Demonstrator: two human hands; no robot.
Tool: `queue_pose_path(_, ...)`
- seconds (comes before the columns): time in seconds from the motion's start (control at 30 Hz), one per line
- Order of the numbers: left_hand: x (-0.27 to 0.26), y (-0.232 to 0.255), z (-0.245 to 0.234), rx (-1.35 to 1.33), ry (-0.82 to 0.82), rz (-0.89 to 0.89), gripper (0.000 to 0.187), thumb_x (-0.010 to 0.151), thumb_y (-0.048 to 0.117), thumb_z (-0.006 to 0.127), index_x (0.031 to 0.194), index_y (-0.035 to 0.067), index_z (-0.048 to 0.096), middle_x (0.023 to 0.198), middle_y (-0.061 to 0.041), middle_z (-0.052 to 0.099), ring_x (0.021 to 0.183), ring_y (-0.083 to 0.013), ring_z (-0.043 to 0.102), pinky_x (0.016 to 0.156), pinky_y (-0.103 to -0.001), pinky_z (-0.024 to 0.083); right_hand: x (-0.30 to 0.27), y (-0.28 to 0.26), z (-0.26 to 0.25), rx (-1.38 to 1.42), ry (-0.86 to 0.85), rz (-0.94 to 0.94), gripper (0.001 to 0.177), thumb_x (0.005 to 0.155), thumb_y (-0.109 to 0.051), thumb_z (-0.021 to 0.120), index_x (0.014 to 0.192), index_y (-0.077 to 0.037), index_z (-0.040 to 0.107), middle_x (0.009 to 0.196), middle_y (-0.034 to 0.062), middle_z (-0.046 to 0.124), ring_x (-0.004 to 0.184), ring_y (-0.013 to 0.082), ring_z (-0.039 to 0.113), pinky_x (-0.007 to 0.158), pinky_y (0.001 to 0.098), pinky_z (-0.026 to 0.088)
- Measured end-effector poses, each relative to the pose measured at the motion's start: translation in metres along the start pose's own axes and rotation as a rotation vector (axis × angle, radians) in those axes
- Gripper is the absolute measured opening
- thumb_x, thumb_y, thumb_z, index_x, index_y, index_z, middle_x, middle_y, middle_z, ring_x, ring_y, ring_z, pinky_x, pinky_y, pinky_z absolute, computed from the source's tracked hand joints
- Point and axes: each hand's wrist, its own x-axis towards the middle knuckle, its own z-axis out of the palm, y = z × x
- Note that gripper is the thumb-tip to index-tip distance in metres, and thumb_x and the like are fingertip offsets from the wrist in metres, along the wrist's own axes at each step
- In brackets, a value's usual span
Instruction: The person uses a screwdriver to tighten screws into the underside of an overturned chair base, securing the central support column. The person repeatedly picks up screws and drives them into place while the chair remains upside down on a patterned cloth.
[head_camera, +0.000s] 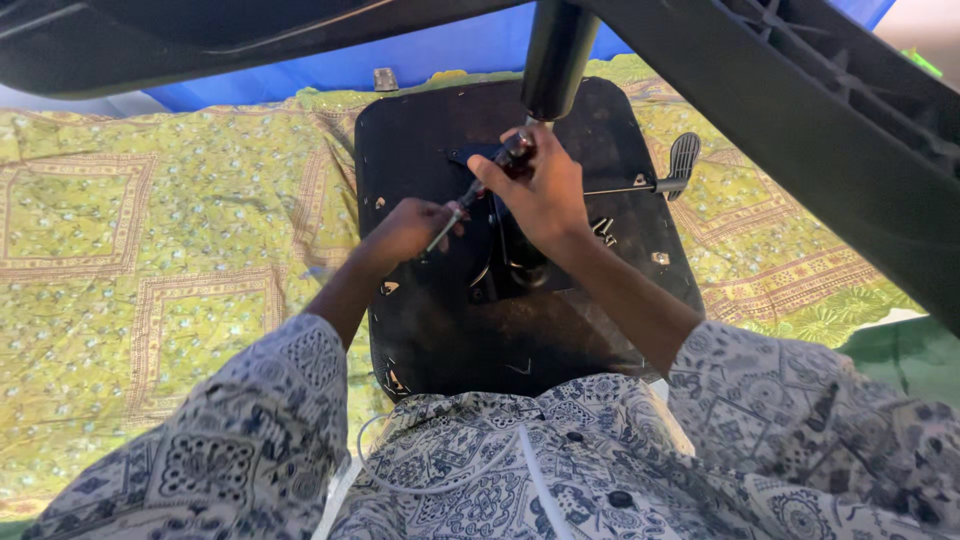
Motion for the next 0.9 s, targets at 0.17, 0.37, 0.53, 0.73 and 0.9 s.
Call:
queue_pose_path(0.17,-0.046,0.03,0.015,-0.338,-0.183,-0.003,0.042,0.101,0.043,0.06,0.107,0.005,0.078,0.084,-0.003,0.071,0.067,-0.0091,0.062,0.063,-0.025,0.05,-0.012,0.001,-0.008,0.35,0.073,0.192,0.031,0.096,-0.034,0.072,0.099,-0.007,0.055,0.078,-0.0009,0.063,0.066,0.0065,0.062,0.059,0.0253,0.054)
queue_pose_path(0.37,-0.075,0.064,0.029,-0.46,-0.43,0.018,0.038,0.09,0.026,0.071,0.121,0.004,0.072,0.109,-0.004,0.078,0.096,-0.0106,0.074,0.088,-0.029,0.06,-0.014,0.016,-0.036,0.671,0.082,0.463,0.015,0.091,-0.021,0.059,0.091,-0.008,0.052,0.066,0.0011,0.053,0.048,0.0116,0.051,0.043,0.0278,0.041)
queue_pose_path(0.53,-0.082,0.089,0.049,-0.517,-0.435,-0.158,0.043,0.092,0.036,0.07,0.116,0.0,0.072,0.108,-0.009,0.078,0.097,-0.0159,0.075,0.088,-0.03,0.061,-0.038,0.033,-0.065,0.605,-0.136,0.576,0.019,0.09,-0.02,0.066,0.087,-0.005,0.056,0.067,0.0021,0.053,0.047,0.01,0.046,0.04,0.0271,0.032)
queue_pose_path(0.73,-0.083,0.1,0.084,-0.552,-0.311,-0.13,0.048,0.094,0.043,0.069,0.111,-0.002,0.073,0.103,-0.01,0.077,0.089,-0.0148,0.073,0.083,-0.028,0.061,-0.066,0.043,-0.082,0.21,-0.275,0.606,0.035,0.088,-0.039,0.076,0.088,-0.007,0.065,0.07,-0.0003,0.061,0.05,0.0079,0.053,0.043,0.0248,0.041)
queue_pose_path(0.9,-0.082,0.091,0.109,-0.666,-0.225,-0.09,0.04,0.089,0.026,0.077,0.117,-0.002,0.072,0.106,-0.009,0.075,0.094,-0.0145,0.074,0.085,-0.028,0.063,-0.077,0.047,-0.09,0.049,-0.435,0.611,0.048,0.089,-0.049,0.075,0.088,-0.001,0.072,0.064,-0.0011,0.062,0.049,0.0068,0.053,0.044,0.0234,0.041)
